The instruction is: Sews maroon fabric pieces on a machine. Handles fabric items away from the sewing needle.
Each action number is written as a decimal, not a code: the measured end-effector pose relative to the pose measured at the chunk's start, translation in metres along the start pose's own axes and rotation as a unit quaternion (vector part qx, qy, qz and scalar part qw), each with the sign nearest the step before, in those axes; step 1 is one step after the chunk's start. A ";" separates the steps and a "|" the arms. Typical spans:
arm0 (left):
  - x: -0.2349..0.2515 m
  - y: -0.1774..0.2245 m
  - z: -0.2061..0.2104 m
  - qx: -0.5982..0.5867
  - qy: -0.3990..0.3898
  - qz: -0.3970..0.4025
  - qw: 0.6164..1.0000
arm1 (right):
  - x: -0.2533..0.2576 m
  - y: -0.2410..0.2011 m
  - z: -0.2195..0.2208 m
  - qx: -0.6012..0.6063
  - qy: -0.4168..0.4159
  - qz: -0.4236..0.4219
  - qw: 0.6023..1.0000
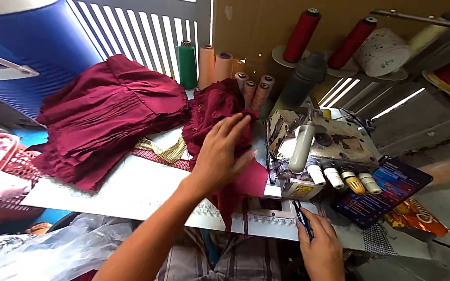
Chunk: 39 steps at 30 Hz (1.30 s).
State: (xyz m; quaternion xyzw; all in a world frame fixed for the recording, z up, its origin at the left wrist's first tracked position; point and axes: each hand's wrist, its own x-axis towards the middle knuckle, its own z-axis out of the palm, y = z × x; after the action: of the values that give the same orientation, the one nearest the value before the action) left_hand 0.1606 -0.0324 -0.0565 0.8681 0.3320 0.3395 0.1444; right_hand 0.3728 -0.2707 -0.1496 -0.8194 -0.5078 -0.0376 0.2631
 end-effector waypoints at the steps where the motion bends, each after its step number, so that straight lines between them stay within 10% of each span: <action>1: 0.010 -0.011 -0.001 0.001 -0.042 -0.019 0.999 | -0.001 -0.003 -0.002 -0.014 -0.003 0.002 1.000; 9: -0.013 -0.052 -0.030 -0.217 0.061 -0.227 0.947 | -0.009 0.006 -0.009 0.036 0.001 0.010 0.999; 18: -0.027 -0.055 -0.035 -0.271 0.105 -0.249 0.924 | -0.009 0.000 -0.015 0.159 -0.019 0.020 0.987; 27: -0.025 -0.056 -0.033 -0.185 0.132 -0.221 0.949 | -0.012 0.005 -0.014 0.152 -0.016 0.019 0.988; 32: -0.034 -0.004 -0.027 0.022 0.179 -0.038 0.983 | -0.014 0.004 -0.013 0.182 -0.026 0.040 0.982; 37: -0.062 0.043 0.033 0.015 -0.061 0.019 0.998 | -0.013 -0.015 -0.015 0.220 -0.008 0.039 0.975; 39: -0.074 0.041 0.053 0.066 -0.039 -0.011 0.997 | -0.012 -0.026 -0.021 0.207 0.004 0.008 0.978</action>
State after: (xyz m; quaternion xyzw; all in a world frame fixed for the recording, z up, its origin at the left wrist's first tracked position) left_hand 0.1762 -0.1138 -0.1121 0.8846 0.3576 0.2811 0.1032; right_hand 0.3490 -0.2816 -0.1250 -0.7509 -0.4973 0.0674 0.4293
